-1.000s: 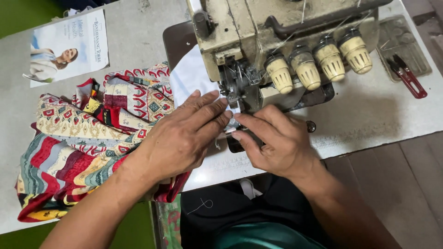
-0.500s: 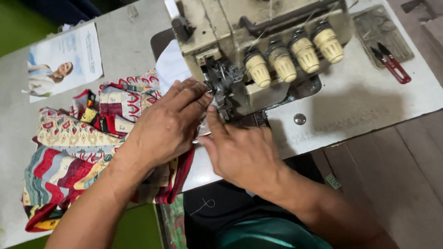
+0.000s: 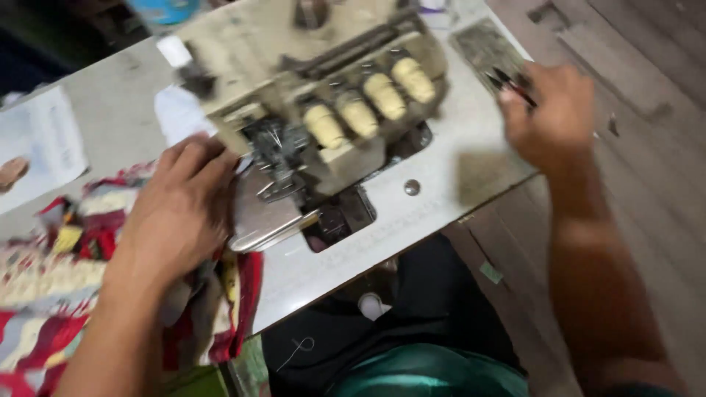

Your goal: Threading an industrial overlock sewing machine using tweezers and preparing fabric for sewing.

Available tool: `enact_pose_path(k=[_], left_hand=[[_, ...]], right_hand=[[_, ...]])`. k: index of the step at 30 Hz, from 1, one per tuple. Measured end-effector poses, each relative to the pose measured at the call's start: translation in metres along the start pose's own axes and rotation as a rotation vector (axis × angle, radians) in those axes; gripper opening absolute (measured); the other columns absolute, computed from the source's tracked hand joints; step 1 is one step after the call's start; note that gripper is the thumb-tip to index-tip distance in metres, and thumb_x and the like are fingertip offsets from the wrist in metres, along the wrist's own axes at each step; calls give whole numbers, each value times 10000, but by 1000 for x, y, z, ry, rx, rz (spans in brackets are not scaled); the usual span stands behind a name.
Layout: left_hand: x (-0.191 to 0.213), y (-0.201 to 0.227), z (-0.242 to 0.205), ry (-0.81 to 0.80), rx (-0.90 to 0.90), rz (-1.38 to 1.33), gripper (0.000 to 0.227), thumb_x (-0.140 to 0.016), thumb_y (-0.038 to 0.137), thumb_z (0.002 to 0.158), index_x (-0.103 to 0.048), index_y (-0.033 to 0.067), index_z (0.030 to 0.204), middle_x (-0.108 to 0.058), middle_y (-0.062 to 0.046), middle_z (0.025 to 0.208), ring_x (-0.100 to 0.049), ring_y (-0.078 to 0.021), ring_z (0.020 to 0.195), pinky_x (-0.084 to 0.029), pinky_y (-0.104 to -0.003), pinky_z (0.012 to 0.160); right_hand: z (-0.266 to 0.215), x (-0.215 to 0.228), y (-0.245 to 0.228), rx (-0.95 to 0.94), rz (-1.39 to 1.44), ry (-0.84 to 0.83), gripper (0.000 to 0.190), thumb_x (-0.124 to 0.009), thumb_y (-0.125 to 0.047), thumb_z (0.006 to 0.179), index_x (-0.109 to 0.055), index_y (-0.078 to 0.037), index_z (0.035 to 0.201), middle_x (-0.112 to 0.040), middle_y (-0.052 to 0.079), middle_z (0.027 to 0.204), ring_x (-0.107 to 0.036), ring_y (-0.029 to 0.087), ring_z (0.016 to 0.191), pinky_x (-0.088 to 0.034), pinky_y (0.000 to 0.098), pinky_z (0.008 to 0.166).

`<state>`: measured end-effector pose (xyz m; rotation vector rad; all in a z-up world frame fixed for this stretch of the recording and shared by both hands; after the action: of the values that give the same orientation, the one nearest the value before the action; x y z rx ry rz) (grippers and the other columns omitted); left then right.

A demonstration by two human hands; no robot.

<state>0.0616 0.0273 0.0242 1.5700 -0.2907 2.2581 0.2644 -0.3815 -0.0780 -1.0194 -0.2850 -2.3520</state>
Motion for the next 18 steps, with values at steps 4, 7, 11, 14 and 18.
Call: enact_pose_path(k=[4, 7, 11, 14, 18], left_hand=[[0, -9, -16, 125, 35, 49, 360, -556, 37, 969, -596, -96, 1302, -602, -254, 1225, -531, -456, 1067, -457, -519, 937], [0, -6, -31, -34, 267, 89, 467, -440, 211, 1046, -535, -39, 1429, -601, -217, 1314, -554, -346, 1032, -525, -510, 868], [24, -12, -31, -206, 421, 2, 530, -426, 307, 1035, -482, 33, 1485, -556, -126, 1377, -499, -351, 1226, -456, -532, 1072], [31, -53, -24, -90, 590, -425, 342, -353, 192, 1043, -638, 39, 1152, -637, -176, 1301, -632, -346, 1147, -515, -513, 989], [4, -116, -19, -43, 489, -624, 567, -508, 263, 1003, -366, 137, 1537, -314, -159, 1590, -440, -371, 1382, -381, -540, 1068]], right_hand=[[-3, -46, 41, 68, 9, -269, 342, -573, -361, 1059, -619, -37, 959, -596, 148, 767, -543, 414, 674, -407, 506, 611], [-2, -40, 27, -202, -123, -408, 290, -634, -294, 1048, -791, -78, 1160, -746, 235, 1047, -672, 473, 967, -537, 535, 764], [-20, -50, 47, -144, -174, -250, 315, -600, -262, 1053, -820, -168, 1258, -714, 226, 1109, -708, 420, 877, -562, 498, 771], [-31, -37, 44, -156, 75, -190, 298, -578, -113, 1069, -804, 21, 1211, -763, 221, 1138, -699, 404, 1043, -535, 445, 891], [-68, -58, 72, -748, 1001, -106, 216, -398, -157, 1211, -459, -65, 1397, -563, 155, 1033, -566, 179, 696, -518, 324, 591]])
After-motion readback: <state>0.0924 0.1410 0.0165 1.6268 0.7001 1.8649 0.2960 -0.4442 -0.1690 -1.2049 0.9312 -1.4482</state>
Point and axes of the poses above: each hand's wrist, its own z-axis towards the middle knuckle, its own x-axis out of the back of the hand, y = z × x, the point moved 3 cm from there along z, towards the middle knuckle
